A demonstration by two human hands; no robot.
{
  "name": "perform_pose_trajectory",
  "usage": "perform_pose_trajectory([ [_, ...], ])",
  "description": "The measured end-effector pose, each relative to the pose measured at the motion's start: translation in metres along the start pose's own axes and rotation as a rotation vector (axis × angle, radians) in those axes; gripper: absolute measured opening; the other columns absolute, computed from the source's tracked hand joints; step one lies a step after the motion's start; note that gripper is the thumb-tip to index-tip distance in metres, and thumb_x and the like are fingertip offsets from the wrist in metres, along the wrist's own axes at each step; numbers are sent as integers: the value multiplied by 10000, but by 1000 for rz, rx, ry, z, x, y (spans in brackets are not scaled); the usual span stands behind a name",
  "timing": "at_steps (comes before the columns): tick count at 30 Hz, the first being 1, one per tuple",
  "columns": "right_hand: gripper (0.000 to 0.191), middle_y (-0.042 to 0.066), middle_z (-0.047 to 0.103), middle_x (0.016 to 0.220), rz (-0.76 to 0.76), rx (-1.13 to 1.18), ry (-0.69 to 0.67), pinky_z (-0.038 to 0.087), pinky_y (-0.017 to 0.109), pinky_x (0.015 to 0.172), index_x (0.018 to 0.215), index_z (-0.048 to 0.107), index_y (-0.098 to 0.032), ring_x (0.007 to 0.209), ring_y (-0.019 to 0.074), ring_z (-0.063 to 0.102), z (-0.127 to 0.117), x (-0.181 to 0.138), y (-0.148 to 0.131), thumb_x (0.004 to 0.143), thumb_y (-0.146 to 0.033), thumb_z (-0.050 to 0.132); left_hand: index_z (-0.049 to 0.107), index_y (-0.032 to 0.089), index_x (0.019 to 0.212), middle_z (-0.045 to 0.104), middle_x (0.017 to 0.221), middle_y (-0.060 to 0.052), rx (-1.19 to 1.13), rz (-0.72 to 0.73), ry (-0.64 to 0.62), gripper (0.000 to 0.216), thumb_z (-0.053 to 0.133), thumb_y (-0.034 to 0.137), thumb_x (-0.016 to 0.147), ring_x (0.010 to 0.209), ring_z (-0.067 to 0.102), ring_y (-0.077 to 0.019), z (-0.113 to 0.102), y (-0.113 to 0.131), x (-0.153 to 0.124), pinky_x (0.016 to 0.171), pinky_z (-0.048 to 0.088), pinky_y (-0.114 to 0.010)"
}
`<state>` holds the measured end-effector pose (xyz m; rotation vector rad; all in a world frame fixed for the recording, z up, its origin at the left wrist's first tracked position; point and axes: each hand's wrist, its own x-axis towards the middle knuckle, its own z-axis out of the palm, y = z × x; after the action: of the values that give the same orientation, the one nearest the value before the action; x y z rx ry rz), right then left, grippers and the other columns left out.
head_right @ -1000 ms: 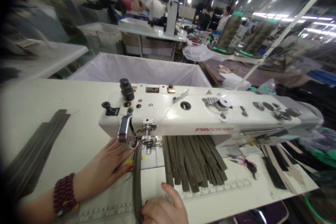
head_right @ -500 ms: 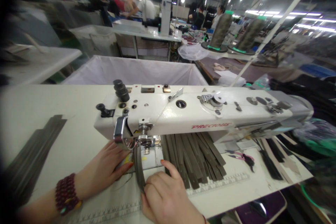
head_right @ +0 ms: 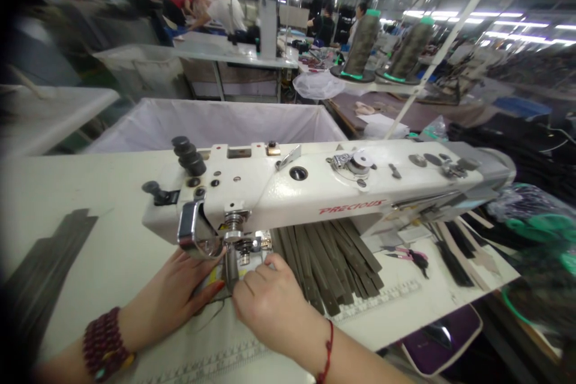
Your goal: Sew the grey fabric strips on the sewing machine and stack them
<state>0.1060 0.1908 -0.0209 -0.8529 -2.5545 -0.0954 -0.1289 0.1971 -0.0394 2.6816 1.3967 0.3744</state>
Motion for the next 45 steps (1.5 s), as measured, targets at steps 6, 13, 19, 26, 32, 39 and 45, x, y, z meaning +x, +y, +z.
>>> perform_pose_trajectory([
  [6,208,-15,571,646,-23,-68,-1,386,358,749,712,512,-199,646,149,505,12,14,5,905,-133,553,520,148,1370,638,1320,-122,12,24,14,513,518,444,951,1217,553,-319,2,-2,-1,1068,401,-542],
  [13,140,19,629,695,-35,-205,-81,441,384,716,782,560,-187,667,190,575,19,28,7,852,-66,555,472,157,1409,616,1355,-114,21,33,-28,529,492,441,964,1267,522,-313,4,-4,-2,1102,376,-548],
  [19,210,89,684,808,-23,-289,-98,461,410,695,909,604,-139,673,220,612,21,38,3,829,9,478,482,168,1405,611,1364,-113,8,3,-70,509,488,424,964,1284,516,-315,3,-2,0,1124,351,-559],
  [26,173,74,652,722,14,-290,-99,448,394,698,869,588,-139,647,213,596,26,37,1,851,-9,476,476,186,1421,589,1391,-120,-19,-11,-82,527,531,400,943,1295,507,-329,3,-1,-2,1128,328,-587],
  [32,167,-13,562,578,17,-196,-50,395,354,666,727,540,-188,527,158,509,16,13,-3,839,-64,547,664,212,1175,706,1200,-79,-107,10,-6,296,481,274,950,1159,615,-296,-16,-10,11,1096,377,-577],
  [39,184,-44,536,557,33,32,99,324,310,670,785,572,-198,530,125,473,-2,-15,-26,916,-94,495,621,158,1227,658,1280,2,-146,-5,143,489,206,189,970,1200,592,-207,-41,-24,69,1044,450,-415],
  [45,185,-49,564,567,49,169,200,331,298,665,811,601,-207,519,121,476,-3,-28,-45,907,-102,483,646,194,1221,636,1316,-53,-85,-25,101,380,362,175,970,1303,507,-270,-22,-15,20,1096,376,-520],
])
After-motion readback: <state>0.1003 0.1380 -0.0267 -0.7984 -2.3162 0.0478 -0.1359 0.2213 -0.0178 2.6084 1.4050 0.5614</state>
